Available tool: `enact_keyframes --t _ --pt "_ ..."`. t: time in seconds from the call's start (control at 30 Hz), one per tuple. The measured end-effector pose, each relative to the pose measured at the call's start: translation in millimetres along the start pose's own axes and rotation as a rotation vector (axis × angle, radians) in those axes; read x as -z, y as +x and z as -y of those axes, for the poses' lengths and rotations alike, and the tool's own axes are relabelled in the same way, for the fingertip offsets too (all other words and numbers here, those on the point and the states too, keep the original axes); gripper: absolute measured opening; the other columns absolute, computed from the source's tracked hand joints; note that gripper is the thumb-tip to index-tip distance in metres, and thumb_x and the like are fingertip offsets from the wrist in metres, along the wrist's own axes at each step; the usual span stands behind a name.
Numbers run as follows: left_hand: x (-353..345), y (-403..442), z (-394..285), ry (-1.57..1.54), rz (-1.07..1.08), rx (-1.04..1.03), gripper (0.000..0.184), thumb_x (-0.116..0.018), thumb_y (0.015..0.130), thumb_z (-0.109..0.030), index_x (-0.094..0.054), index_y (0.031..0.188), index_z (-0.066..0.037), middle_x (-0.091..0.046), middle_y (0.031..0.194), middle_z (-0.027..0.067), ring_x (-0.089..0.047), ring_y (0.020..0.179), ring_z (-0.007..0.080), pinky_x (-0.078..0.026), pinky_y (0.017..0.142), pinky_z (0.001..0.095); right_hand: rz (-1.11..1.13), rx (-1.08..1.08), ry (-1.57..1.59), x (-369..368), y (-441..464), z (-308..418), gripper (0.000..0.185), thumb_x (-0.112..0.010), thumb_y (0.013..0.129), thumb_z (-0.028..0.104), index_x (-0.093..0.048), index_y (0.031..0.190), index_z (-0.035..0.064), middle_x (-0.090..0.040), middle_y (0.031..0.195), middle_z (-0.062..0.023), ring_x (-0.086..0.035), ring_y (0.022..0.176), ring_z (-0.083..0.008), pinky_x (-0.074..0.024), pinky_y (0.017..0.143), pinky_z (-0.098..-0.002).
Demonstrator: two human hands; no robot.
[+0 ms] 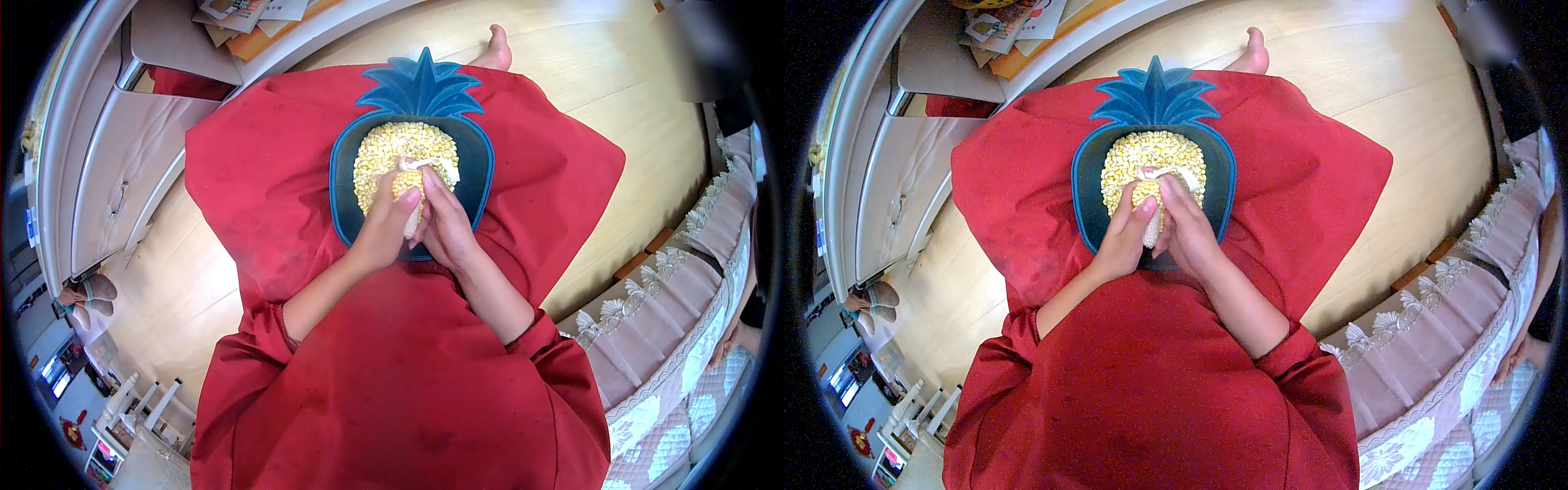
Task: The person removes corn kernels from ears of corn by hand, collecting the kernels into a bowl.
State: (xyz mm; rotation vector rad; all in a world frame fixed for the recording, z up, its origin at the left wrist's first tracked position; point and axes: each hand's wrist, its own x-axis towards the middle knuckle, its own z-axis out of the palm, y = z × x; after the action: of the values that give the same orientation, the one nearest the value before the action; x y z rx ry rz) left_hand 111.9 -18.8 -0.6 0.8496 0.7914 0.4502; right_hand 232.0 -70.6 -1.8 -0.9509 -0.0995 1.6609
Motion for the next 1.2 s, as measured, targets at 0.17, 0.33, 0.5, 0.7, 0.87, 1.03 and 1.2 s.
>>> enact_keyframes --t 0.17,0.33,0.5,0.7,0.87,1.03,1.2 --pt "-3 2 0 -0.101 -0.049 0.034 0.046 -0.04 0.104 -0.027 -0.029 0.144 -0.009 -0.056 0.084 0.0051 -0.052 0.064 0.0119 -0.04 0.055 0.0238 -0.069 -0.001 0.013 -3 3 -1 0.043 -0.038 0.104 0.041 -0.045 0.139 0.0169 -0.058 0.085 -0.0005 -0.054 0.056 -0.0073 -0.0471 0.045 -0.0216" --pt "2 4 -2 -0.108 0.015 0.023 0.045 -0.037 0.105 -0.033 -0.031 0.143 -0.01 -0.056 0.082 0.0051 -0.051 0.06 0.0115 -0.038 0.05 0.0244 0.018 0.024 0.003 6 6 -5 0.042 -0.037 0.104 0.039 -0.044 0.139 0.0167 -0.058 0.087 -0.0013 -0.056 0.06 -0.0075 -0.0481 0.047 -0.023" --pt "-1 3 -3 -0.028 -0.034 0.045 0.044 -0.038 0.104 -0.034 -0.032 0.141 -0.01 -0.054 0.081 0.0047 -0.051 0.059 0.0112 -0.039 0.051 0.0243 -0.033 0.049 0.004 -4 6 -3 0.042 -0.038 0.104 0.038 -0.045 0.139 0.0155 -0.059 0.091 -0.001 -0.058 0.066 -0.0069 -0.047 0.049 -0.0214" --pt "1 -1 2 0.12 -0.053 0.004 0.048 -0.038 0.104 -0.029 -0.026 0.146 -0.008 -0.054 0.087 0.0073 -0.052 0.064 0.0123 -0.043 0.058 0.0266 -0.027 0.058 0.003 5 9 -8 0.042 -0.039 0.104 0.038 -0.046 0.138 0.0136 -0.059 0.095 0.0003 -0.057 0.068 -0.0058 -0.0438 0.049 -0.0199" --pt "-1 -1 4 -0.043 -0.048 0.001 0.046 -0.04 0.101 -0.025 -0.031 0.144 -0.009 -0.057 0.095 0.0071 -0.054 0.074 0.0116 -0.043 0.062 0.0247 -0.018 0.017 0.038 6 7 -6 0.046 -0.035 0.105 0.036 -0.041 0.143 0.01 -0.053 0.124 -0.0037 -0.053 0.104 -0.0127 -0.0439 0.082 -0.0284" --pt "4 2 8 -0.123 0.01 -0.039 0.045 -0.045 0.099 -0.026 -0.034 0.14 -0.011 -0.056 0.091 0.007 -0.052 0.065 0.0113 -0.041 0.054 0.0249 -0.003 0.032 0.045 -1 6 -3 0.045 -0.037 0.104 0.038 -0.043 0.141 0.0132 -0.057 0.108 -0.0023 -0.057 0.084 -0.0097 -0.0474 0.063 -0.0243" --pt "5 4 6 -0.046 -0.045 0.019 0.038 -0.046 0.102 -0.029 -0.039 0.135 -0.013 -0.055 0.092 0.0055 -0.051 0.067 0.009 -0.042 0.054 0.0242 0.092 0.002 -0.026 3 4 1 0.048 -0.037 0.104 0.039 -0.04 0.144 0.0139 -0.057 0.109 -0.0006 -0.058 0.088 -0.0096 -0.0494 0.069 -0.026"
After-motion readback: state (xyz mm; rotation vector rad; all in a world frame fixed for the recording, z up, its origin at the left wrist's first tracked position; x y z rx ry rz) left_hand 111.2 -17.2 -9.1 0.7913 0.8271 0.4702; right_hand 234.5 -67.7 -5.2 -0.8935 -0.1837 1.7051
